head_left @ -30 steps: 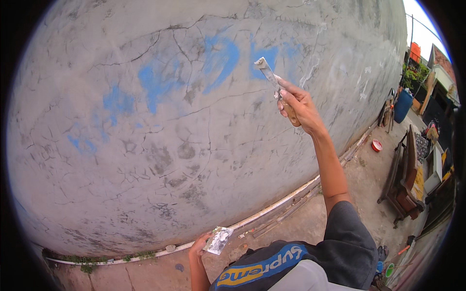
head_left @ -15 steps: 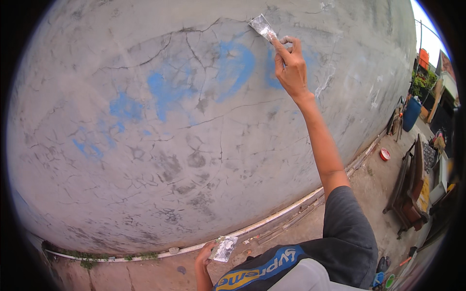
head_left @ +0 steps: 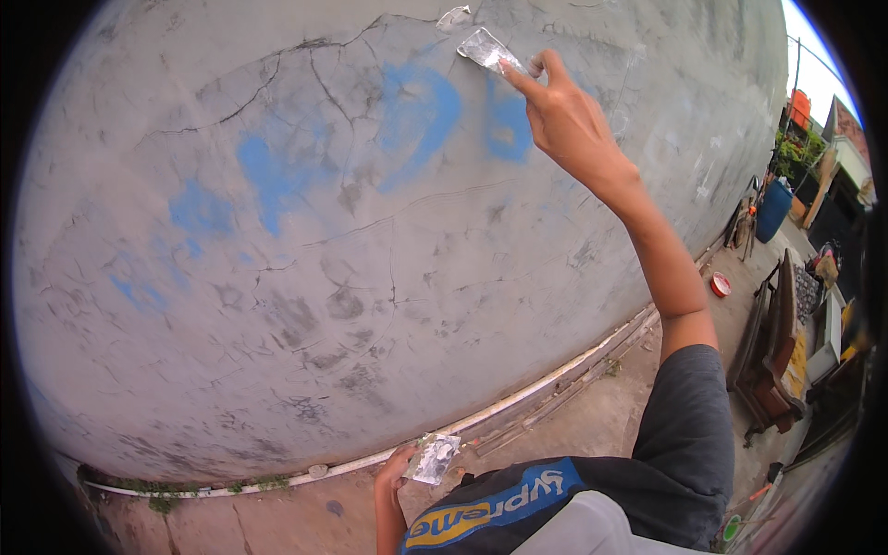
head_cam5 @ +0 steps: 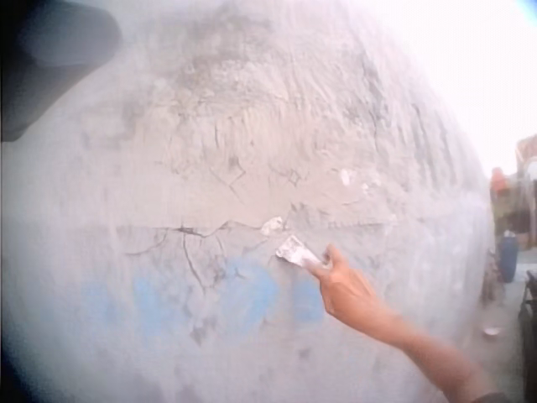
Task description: The person uses a putty knife to apply a white compound from a small container onto a cracked concrete wall, smoothing it into the surface. The person repeatedly scoops compound and spreads it over cracks and blue graffiti marks.
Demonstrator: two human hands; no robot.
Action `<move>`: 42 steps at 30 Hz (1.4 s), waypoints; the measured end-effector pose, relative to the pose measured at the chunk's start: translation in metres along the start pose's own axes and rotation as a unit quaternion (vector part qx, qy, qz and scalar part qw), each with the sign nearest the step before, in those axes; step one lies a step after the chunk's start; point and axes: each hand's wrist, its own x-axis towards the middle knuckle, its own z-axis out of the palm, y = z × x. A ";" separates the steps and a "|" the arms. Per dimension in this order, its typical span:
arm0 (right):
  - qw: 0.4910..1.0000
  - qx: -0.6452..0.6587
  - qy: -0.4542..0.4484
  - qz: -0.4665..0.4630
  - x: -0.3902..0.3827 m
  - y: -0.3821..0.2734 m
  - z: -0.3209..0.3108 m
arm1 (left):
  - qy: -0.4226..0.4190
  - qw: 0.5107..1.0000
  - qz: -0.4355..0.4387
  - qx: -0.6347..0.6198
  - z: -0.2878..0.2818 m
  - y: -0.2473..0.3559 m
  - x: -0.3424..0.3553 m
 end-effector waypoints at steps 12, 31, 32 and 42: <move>0.979 0.125 0.144 0.075 0.006 -0.024 0.032 | -0.039 0.999 0.013 0.010 -0.009 -0.007 0.006; 0.947 0.071 -0.053 0.309 0.075 -0.086 -0.025 | -0.002 0.984 -0.060 0.170 -0.069 0.013 -0.010; 0.915 0.131 -0.104 0.366 0.080 -0.108 -0.044 | -0.026 0.985 -0.054 0.164 -0.081 0.005 0.009; 0.909 0.177 -0.045 0.376 0.048 -0.117 -0.052 | -0.166 0.975 -0.020 0.148 -0.108 -0.006 0.072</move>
